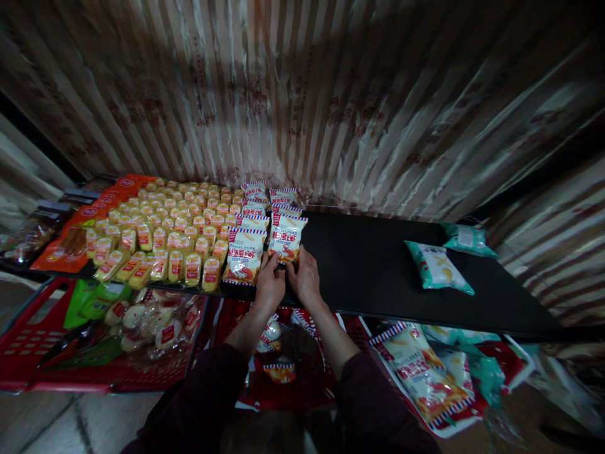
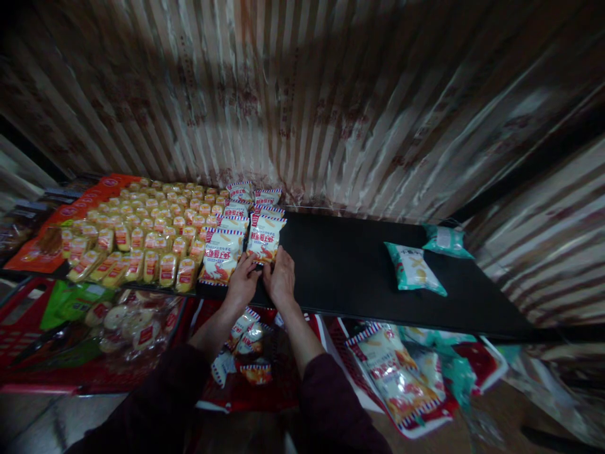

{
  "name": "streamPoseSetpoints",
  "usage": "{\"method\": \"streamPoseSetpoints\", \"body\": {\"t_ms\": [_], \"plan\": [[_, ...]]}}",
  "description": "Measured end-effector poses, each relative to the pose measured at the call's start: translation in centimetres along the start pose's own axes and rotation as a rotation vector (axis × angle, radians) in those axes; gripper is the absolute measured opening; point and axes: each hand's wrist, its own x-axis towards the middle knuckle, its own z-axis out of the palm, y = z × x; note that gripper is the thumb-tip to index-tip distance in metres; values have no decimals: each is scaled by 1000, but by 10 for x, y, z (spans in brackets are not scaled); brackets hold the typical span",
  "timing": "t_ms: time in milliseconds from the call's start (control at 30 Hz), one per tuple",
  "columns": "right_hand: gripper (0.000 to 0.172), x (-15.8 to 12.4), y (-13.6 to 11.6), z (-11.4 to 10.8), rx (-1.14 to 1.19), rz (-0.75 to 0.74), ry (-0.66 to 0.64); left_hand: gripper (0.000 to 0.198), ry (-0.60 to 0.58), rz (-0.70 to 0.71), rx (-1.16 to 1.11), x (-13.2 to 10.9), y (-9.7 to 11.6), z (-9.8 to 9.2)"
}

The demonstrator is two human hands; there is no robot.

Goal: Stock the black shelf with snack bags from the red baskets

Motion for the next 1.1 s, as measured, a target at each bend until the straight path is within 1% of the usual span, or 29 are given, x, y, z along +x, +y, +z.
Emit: {"method": "streamPoseSetpoints", "body": {"t_ms": [100, 233, 467, 633, 767, 900, 1033, 1100], "plan": [[61, 1, -1, -1, -31, 1, -21, 54, -3, -46, 2, -1, 5, -1], [63, 1, -1, -2, -7, 10, 1, 54, -17, -67, 16, -3, 9, -1], [64, -1, -2, -3, -6, -56, -3, 56, -24, -14, 40, -3, 11, -1], [64, -1, -3, -3, -8, -56, -24, 57, -7, -6, 22, -1, 9, -1], [64, -1, -1, -3, 25, -43, -6, 56, 2, 7, 1, -1, 6, -2], [61, -1, 1, -8, 55, -19, 42, 52, 9, -3, -65, -5, 8, -3], [55, -5, 1, -18, 97, -61, 93, 42, 43, 47, -125, -12, 15, -7], [51, -9, -2, -25, 126, -77, 122, 36, 18, 59, -154, -16, 18, -9]]}}
